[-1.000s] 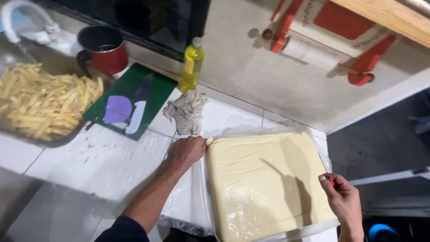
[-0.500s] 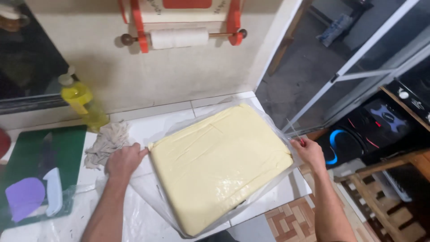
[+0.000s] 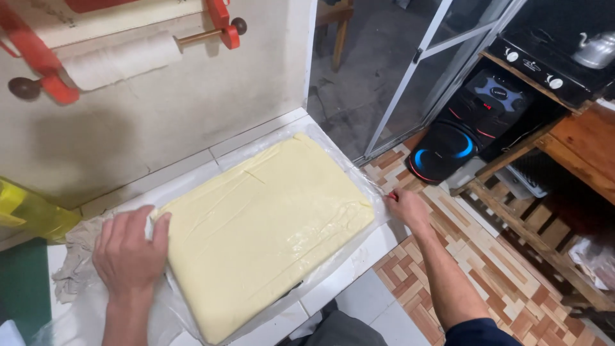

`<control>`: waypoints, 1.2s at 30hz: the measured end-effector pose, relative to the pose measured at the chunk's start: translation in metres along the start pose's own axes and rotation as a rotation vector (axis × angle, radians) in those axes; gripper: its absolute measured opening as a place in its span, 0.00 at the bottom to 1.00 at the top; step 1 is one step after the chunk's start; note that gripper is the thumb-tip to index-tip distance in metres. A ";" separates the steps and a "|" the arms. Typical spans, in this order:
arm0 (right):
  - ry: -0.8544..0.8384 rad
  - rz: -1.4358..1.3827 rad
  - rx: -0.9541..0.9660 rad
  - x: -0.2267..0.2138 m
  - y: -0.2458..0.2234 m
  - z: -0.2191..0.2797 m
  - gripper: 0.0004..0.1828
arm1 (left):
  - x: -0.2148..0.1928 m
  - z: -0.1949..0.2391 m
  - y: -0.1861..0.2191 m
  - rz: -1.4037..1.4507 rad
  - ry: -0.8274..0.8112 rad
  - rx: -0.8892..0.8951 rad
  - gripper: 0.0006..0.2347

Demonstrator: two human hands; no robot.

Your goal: Unwrapping a large industrial block of cheese from its plastic packaging using a small knife.

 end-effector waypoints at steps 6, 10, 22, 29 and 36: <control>0.136 -0.107 -0.097 -0.012 -0.013 -0.064 0.15 | -0.051 0.050 0.085 0.183 -0.076 0.015 0.12; -0.087 -0.461 -0.251 0.001 -0.104 -0.100 0.24 | -0.044 0.073 0.172 0.356 -0.132 0.011 0.11; -0.478 -0.278 -0.642 0.134 -0.229 -0.239 0.24 | 0.002 0.076 0.383 0.412 -0.271 0.113 0.15; -0.317 -0.145 -0.667 0.088 -0.219 -0.201 0.20 | 0.041 0.086 0.475 0.468 -0.469 0.289 0.22; -0.282 -0.170 -0.654 0.067 -0.194 -0.200 0.23 | 0.044 0.086 0.501 0.384 -1.314 0.019 0.34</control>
Point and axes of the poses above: each hand's wrist, its own z-axis away from the middle knuckle, its own x-axis out of the palm, y = z × x, the point moved 5 cm from there along -z, towards the middle knuckle, and after that the axes turned 11 degrees about -z, right-handed, at the moved point
